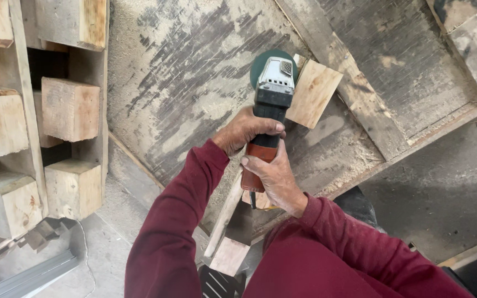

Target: The person uses an angle grinder with a sanding disc to smooth the edges and surfaces of small wooden blocks. They handle the blocks one at a time, repositioning them on a workbench to access different sides while sanding.

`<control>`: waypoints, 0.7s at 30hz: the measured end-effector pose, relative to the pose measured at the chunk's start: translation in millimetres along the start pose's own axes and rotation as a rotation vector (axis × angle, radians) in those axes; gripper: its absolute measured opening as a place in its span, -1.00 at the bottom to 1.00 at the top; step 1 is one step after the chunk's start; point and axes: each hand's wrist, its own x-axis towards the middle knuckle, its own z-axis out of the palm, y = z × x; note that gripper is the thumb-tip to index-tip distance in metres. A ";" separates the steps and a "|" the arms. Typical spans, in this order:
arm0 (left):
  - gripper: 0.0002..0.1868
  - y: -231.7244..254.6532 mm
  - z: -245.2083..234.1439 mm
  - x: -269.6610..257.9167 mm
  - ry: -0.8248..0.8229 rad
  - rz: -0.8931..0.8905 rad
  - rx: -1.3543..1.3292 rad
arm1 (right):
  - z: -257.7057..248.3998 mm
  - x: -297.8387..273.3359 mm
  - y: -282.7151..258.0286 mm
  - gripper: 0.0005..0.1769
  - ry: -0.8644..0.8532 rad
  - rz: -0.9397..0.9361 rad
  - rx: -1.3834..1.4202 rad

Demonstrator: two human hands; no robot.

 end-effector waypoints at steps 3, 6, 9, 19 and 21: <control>-0.46 -7.8 0.8 -6.8 0.006 -0.005 0.016 | -2.1 -6.7 4.5 -0.28 -0.014 0.014 -0.017; -0.43 -9.2 0.1 -9.4 0.000 -0.018 -0.018 | -2.6 -7.9 7.6 -0.29 -0.031 0.021 -0.042; -0.42 -13.2 -1.0 -15.2 0.013 -0.035 -0.016 | -2.3 -12.1 13.2 -0.29 -0.037 0.018 -0.047; -0.43 -17.1 -0.1 -27.6 0.021 -0.047 -0.022 | 3.2 -23.7 15.5 -0.26 -0.062 0.019 -0.039; -0.43 -18.4 -0.1 -27.1 0.033 -0.070 -0.013 | 2.4 -25.1 17.0 -0.27 -0.070 0.016 -0.026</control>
